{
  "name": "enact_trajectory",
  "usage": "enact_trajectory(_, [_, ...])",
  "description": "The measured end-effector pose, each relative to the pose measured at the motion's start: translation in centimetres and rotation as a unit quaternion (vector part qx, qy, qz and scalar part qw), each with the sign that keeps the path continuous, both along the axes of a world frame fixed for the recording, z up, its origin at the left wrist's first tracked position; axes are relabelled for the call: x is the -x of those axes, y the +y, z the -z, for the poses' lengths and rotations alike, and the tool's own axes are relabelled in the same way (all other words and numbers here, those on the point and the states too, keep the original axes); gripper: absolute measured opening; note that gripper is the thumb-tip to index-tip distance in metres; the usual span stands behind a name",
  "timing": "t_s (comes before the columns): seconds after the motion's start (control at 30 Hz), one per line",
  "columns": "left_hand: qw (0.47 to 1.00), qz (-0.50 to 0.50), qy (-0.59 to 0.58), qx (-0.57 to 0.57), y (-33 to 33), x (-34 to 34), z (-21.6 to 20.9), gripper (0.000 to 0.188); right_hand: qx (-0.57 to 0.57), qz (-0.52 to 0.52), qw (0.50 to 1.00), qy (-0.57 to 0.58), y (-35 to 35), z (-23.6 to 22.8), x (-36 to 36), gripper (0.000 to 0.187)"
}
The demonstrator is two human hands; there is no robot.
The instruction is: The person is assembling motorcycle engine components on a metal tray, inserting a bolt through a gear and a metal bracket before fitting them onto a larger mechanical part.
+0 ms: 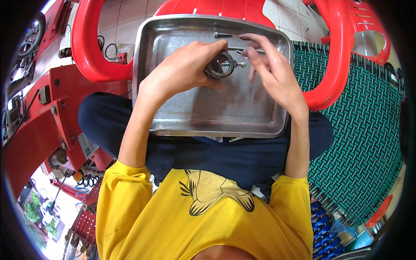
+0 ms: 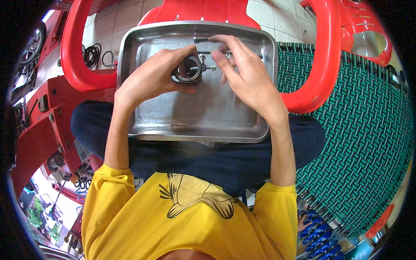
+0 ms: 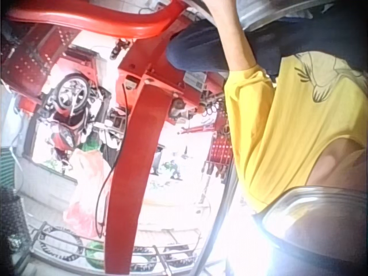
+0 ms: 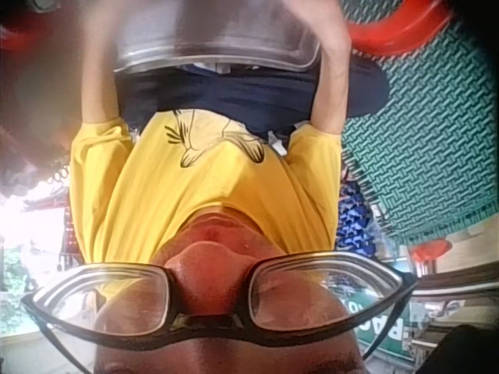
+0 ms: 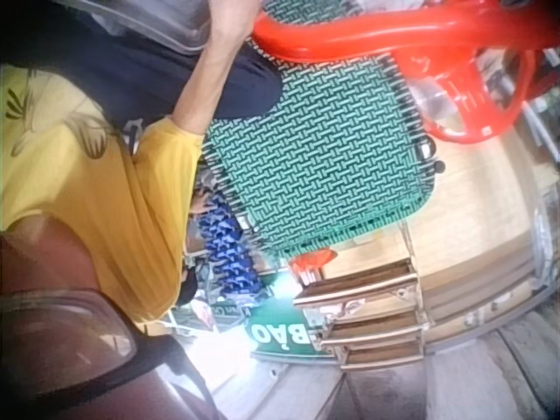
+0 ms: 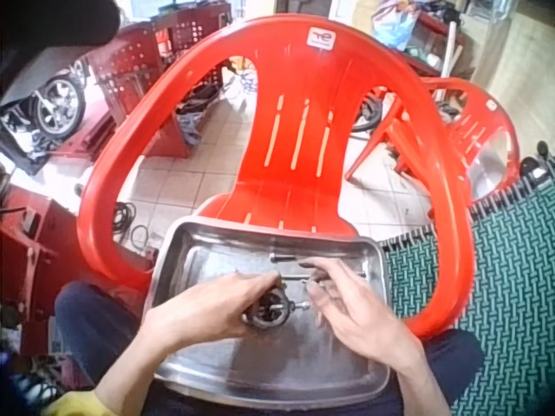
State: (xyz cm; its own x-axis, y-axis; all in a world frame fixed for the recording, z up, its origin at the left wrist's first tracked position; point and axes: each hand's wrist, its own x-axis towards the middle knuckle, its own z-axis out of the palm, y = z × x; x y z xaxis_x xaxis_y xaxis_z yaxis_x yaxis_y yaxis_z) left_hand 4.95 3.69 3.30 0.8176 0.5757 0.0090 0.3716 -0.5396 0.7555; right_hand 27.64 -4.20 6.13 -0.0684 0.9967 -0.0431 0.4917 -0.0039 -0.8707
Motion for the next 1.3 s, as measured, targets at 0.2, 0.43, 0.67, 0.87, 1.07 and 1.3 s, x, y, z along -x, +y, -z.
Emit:
enact_trajectory(0.2, [1.0, -0.004, 0.007, -0.022, -0.3, 0.1, -0.4, 0.069, 0.019, 0.021, 0.996, -0.083, -0.4, 0.3, 0.3, 0.041])
enact_trajectory(0.43, [0.999, 0.017, 0.019, -0.028, -0.2, 0.2, -0.9, 0.073, 0.119, -0.026, 0.985, -0.12, -0.5, 0.0, 0.4, 0.043])
enact_trajectory(0.67, [0.999, 0.01, 0.02, -0.037, -0.4, 0.2, -0.7, 0.074, 0.067, -0.016, 0.991, -0.117, -0.1, -0.3, -0.4, 0.043])
enact_trajectory(0.87, [0.999, 0.003, 0.023, -0.026, -0.3, 0.1, -0.7, 0.074, -0.037, 0.015, 0.999, -0.036, -0.5, -0.2, 0.9, 0.037])
enact_trajectory(1.07, [0.999, 0.011, 0.003, -0.038, -0.2, 0.3, -0.1, 0.071, 0.094, 0.028, 0.993, -0.061, -0.3, -1.2, 0.8, 0.034])
enact_trajectory(1.3, [1.0, 0.013, -0.002, -0.025, -0.2, 0.0, -0.8, 0.065, 0.005, -0.09, 0.984, -0.155, -0.7, -0.6, -0.5, 0.033])
